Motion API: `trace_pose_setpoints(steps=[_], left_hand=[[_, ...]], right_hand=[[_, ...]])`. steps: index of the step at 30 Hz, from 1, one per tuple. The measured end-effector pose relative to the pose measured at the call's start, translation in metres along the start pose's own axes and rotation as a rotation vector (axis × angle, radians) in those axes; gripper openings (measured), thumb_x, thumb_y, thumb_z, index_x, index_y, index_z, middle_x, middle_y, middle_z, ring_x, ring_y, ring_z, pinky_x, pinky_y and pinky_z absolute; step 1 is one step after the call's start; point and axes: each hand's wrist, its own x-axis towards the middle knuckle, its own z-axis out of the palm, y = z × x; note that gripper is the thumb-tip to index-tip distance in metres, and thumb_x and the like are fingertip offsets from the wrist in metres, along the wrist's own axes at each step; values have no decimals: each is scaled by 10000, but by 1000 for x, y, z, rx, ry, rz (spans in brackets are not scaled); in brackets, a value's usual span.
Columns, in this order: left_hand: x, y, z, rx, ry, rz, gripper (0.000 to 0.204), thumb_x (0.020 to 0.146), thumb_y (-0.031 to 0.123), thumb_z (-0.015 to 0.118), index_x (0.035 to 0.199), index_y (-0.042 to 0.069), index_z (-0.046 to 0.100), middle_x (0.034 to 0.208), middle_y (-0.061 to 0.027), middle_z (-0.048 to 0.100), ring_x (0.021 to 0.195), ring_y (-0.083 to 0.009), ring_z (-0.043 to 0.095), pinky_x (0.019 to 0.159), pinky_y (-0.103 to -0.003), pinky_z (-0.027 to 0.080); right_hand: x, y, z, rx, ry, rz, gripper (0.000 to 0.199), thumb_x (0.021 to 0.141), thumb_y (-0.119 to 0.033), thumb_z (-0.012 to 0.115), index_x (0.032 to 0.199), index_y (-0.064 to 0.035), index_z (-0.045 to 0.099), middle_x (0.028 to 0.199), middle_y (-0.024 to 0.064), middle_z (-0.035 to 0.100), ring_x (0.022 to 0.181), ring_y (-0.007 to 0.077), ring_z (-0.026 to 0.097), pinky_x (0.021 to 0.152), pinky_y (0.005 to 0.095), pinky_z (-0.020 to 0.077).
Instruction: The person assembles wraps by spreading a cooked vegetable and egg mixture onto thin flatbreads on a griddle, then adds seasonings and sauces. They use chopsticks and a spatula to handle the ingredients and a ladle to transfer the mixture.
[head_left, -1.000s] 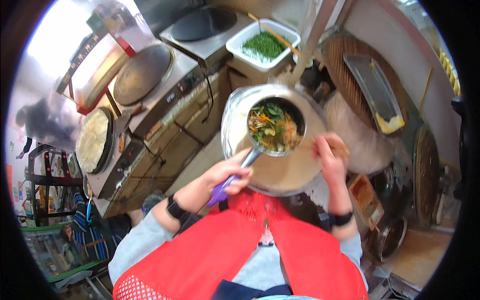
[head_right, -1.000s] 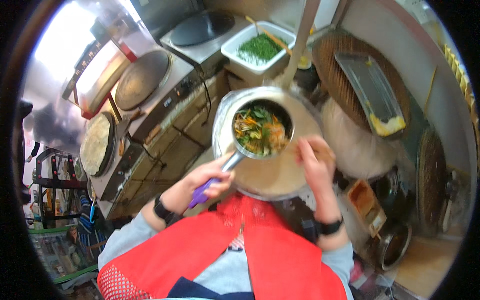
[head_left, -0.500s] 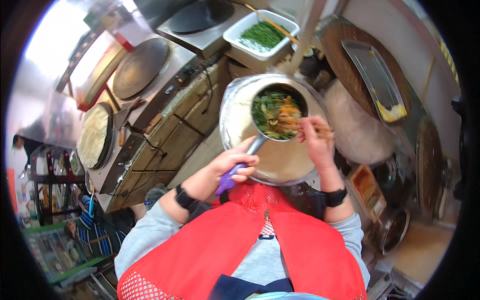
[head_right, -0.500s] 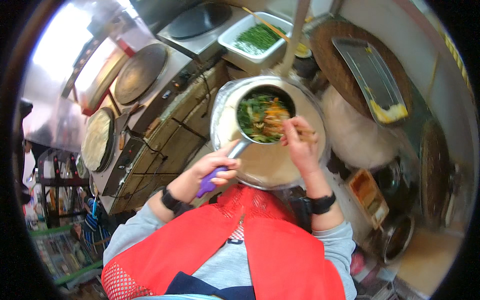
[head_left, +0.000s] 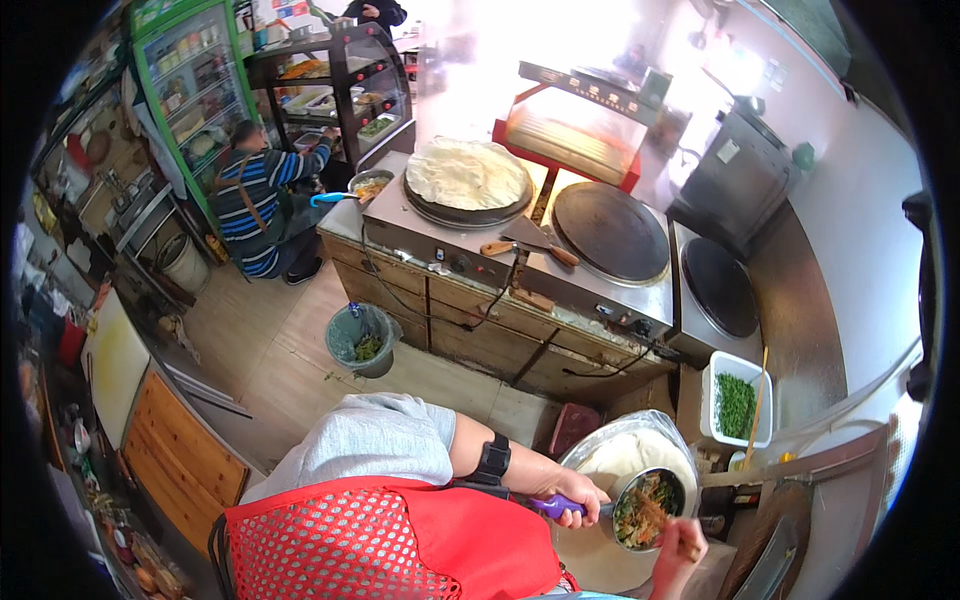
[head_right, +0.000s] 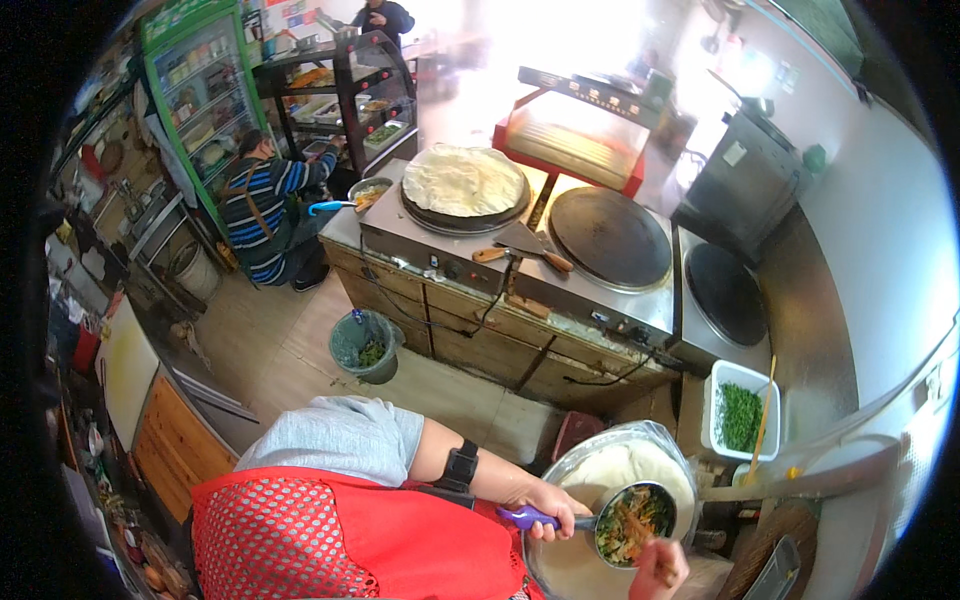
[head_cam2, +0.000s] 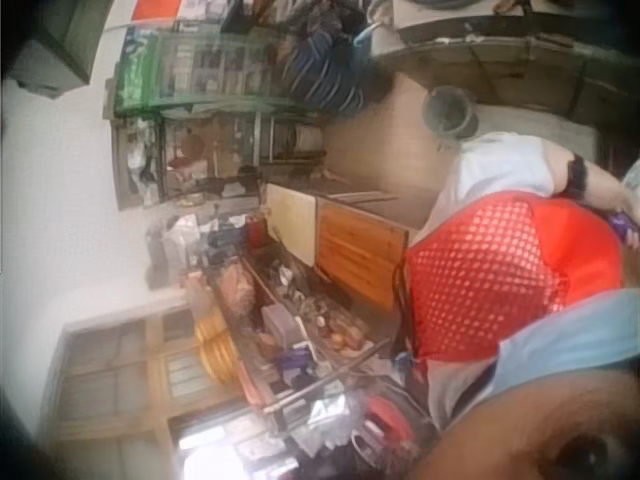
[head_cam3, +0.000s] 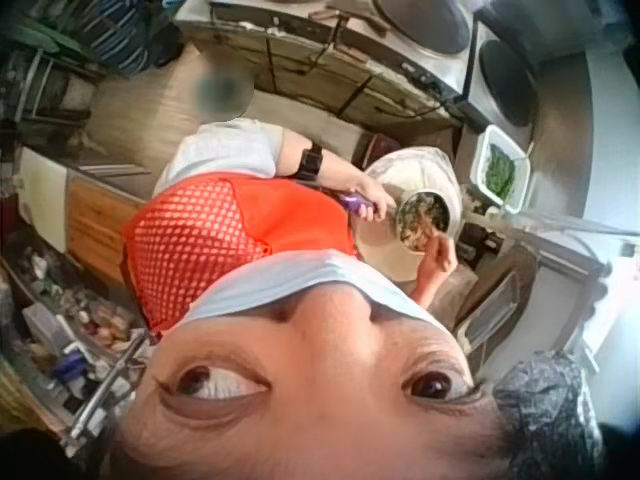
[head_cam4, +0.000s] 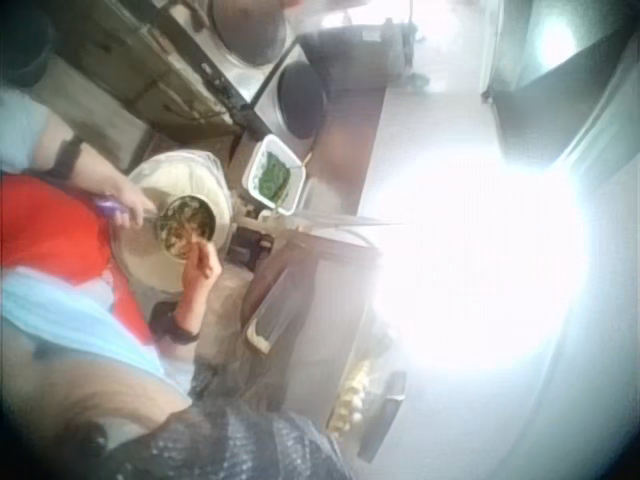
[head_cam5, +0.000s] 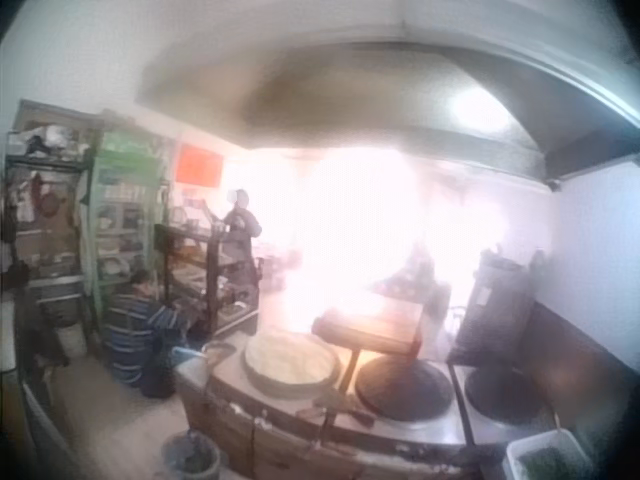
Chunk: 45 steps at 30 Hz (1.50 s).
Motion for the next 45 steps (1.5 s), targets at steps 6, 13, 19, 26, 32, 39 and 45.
trace_pose_setpoints(steps=[6, 13, 19, 26, 32, 39, 45], left_hand=[[-20, 1, 1, 60, 33, 102, 893, 837, 3, 507, 1483, 281, -43, 729, -54, 445, 507, -91, 388, 401, -195, 352], [-36, 3, 11, 83, 144, 179, 598, 870, 18, 459, 1391, 250, 279, 688, -3, 406, 480, -62, 384, 398, -214, 355], [-35, 8, 27, 116, 160, 136, 769, 862, 20, 467, 1487, 268, 92, 687, -8, 404, 475, -75, 382, 401, -221, 354], [-19, 14, 27, 46, 187, 111, 877, 849, 0, 499, 1509, 270, -12, 694, -27, 418, 498, -95, 396, 398, -234, 359], [-24, 23, 32, 166, 148, 144, 869, 861, -40, 511, 1500, 286, 21, 699, -26, 435, 495, -93, 377, 382, -239, 323], [-19, 27, 41, 79, 49, 177, 711, 905, 6, 486, 1475, 247, 136, 785, -49, 429, 523, -96, 408, 377, -199, 338], [-22, 32, 44, 15, 2, 87, 692, 891, -5, 476, 1458, 262, 182, 767, -54, 438, 514, -101, 415, 388, -210, 349]], right_hand=[[67, 18, -7, -6, 139, 87, 215, 953, -120, 543, 766, -27, 491, 620, 28, 554, 468, 51, 475, 409, 207, 393], [45, 42, -16, -58, 178, 69, 190, 962, -132, 532, 820, -6, 516, 661, 48, 554, 483, 63, 482, 426, 211, 419], [23, 24, -24, -139, 196, 24, 182, 970, -139, 517, 843, -11, 540, 706, 35, 562, 546, 61, 493, 474, 200, 416], [-3, 29, -24, -161, 309, 132, 203, 965, -135, 524, 798, -21, 516, 639, 37, 551, 478, 58, 476, 424, 206, 390], [-23, 40, -23, 217, 412, 291, 221, 932, -197, 586, 766, -58, 542, 588, 22, 522, 460, 98, 489, 406, 234, 384], [-38, 66, 7, 783, 634, 654, 195, 918, -220, 611, 893, -35, 554, 743, 91, 628, 572, 158, 629, 490, 239, 513], [-49, 57, 21, 807, 938, 660, 207, 938, -238, 584, 909, -35, 554, 746, 84, 628, 568, 137, 617, 484, 207, 494]])
